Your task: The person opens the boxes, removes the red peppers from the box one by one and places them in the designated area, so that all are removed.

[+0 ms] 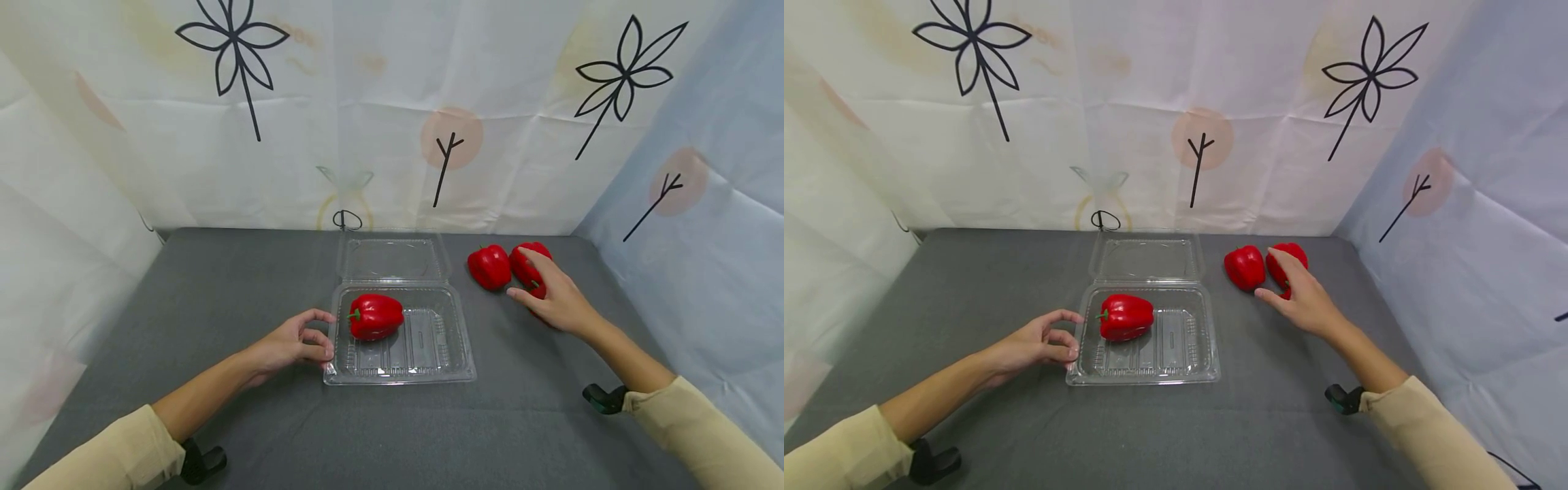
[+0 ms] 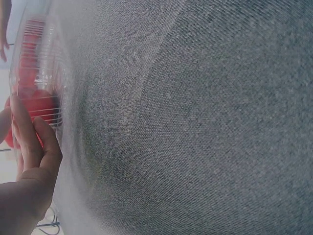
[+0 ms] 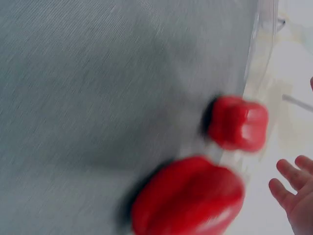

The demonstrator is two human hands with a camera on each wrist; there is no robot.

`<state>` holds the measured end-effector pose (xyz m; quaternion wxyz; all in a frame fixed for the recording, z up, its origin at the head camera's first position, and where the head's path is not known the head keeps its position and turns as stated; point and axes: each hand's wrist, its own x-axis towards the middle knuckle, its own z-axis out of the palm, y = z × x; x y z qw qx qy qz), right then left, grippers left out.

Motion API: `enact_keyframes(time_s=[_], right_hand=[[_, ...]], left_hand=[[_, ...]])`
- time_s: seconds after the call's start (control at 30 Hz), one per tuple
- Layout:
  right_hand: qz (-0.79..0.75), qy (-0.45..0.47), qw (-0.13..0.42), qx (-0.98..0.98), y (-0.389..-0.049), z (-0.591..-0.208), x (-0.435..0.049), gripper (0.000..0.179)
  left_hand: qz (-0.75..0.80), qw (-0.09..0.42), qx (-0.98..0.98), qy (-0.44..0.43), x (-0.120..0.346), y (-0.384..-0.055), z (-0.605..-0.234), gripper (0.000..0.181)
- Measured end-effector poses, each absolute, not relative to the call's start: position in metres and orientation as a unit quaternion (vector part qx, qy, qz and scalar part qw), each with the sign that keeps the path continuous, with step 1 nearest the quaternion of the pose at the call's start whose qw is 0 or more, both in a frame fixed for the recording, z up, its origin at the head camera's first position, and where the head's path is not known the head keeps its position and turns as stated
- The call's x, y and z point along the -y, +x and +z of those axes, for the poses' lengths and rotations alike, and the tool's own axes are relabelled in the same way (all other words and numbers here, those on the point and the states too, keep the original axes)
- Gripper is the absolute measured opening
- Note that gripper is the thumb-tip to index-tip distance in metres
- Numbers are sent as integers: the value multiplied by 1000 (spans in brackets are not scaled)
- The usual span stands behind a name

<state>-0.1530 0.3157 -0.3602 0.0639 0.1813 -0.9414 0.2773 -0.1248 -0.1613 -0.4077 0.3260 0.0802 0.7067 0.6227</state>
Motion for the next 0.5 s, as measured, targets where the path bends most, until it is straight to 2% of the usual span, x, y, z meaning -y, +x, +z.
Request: enact_keyframes(time_s=[0.5], right_hand=[[276, 279, -29, 919, -166, -360, -238, 89]], left_hand=[[623, 328, -706, 79, 161, -125, -409, 63]])
